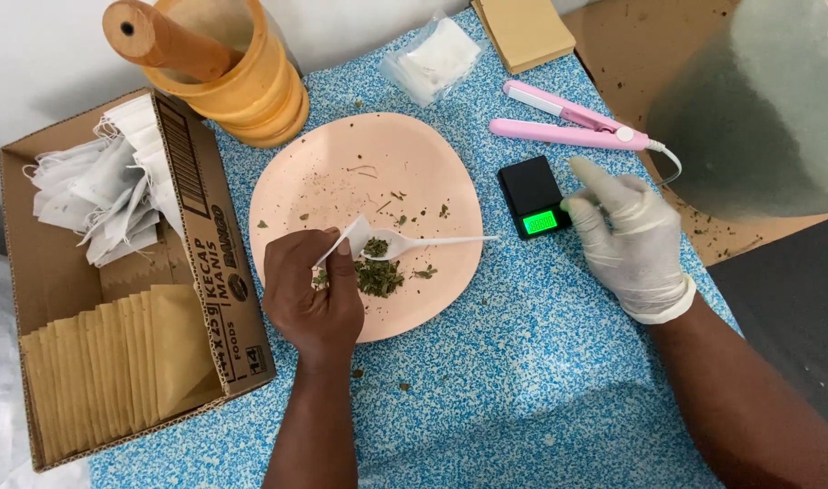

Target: The person prepares herbal products by spooning dried plant material from a plate into white filter bags, placing the filled bags inside tan paper envelopes, and sealing the envelopes using a small pink heat-sealing tool.

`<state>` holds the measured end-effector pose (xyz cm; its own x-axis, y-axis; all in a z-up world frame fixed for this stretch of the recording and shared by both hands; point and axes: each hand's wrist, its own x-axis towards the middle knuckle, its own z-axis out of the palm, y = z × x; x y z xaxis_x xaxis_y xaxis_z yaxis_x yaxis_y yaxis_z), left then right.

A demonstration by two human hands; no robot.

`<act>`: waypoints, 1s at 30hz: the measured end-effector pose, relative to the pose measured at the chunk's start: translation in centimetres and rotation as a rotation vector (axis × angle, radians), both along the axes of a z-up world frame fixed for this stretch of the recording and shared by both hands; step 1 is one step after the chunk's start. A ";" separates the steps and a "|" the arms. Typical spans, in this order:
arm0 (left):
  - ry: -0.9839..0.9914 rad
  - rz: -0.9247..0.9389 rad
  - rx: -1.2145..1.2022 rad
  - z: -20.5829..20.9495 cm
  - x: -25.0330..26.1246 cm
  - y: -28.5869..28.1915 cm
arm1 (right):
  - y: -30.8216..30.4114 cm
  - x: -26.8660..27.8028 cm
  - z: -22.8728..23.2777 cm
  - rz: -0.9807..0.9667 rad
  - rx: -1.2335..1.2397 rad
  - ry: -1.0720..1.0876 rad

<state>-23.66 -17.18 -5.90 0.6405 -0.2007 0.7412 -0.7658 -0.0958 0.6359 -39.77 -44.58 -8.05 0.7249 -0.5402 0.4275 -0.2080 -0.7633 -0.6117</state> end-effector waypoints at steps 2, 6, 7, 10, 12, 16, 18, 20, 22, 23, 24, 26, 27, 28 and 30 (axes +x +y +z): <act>0.002 -0.018 -0.002 0.3 0.0 0.0 | 0.2 0.2 0.7 0.051 0.066 -0.202; -0.032 0.021 0.048 -1.2 -0.1 0.3 | -0.3 0.0 0.5 0.196 -0.121 -0.274; -0.015 0.011 0.043 -1.0 -0.2 0.2 | -0.2 0.0 0.6 0.205 -0.104 -0.282; 0.028 -0.023 -0.001 -0.2 -0.5 -0.3 | 1.2 0.9 2.3 0.183 -0.024 -0.322; 0.054 -0.050 -0.037 0.3 -0.9 -0.8 | 1.9 1.4 3.7 0.147 0.040 -0.355; 0.240 -0.240 -0.107 1.3 -2.7 -2.1 | 2.9 1.4 4.3 0.467 0.120 -0.230; 0.318 -0.300 -0.136 1.2 -3.3 -2.7 | 3.8 1.4 3.8 0.519 0.132 -0.238; 0.382 -0.379 -0.189 0.2 -3.6 -3.0 | 4.8 1.3 3.7 0.551 0.272 -0.184; 0.419 -0.401 -0.217 -0.4 -4.2 -3.4 | 5.1 1.3 3.6 0.573 0.304 -0.162; 0.452 -0.425 -0.249 -0.7 -4.4 -3.6 | 5.2 1.3 3.6 0.594 0.332 -0.141; 0.453 -0.425 -0.249 -0.4 -4.7 -3.8 | 5.2 1.4 3.8 0.594 0.332 -0.140; 0.485 -0.407 -0.244 0.2 -5.2 -4.0 | 5.4 1.6 4.0 0.567 0.345 -0.095; 0.486 -0.406 -0.244 -0.2 -5.1 -3.9 | 5.5 1.6 3.8 0.567 0.346 -0.094; 0.489 -0.422 -0.238 -0.6 -5.1 -3.8 | 5.6 1.6 3.7 0.566 0.376 -0.105; 0.492 -0.438 -0.233 -0.8 -5.1 -3.9 | 5.7 1.6 3.5 0.565 0.407 -0.115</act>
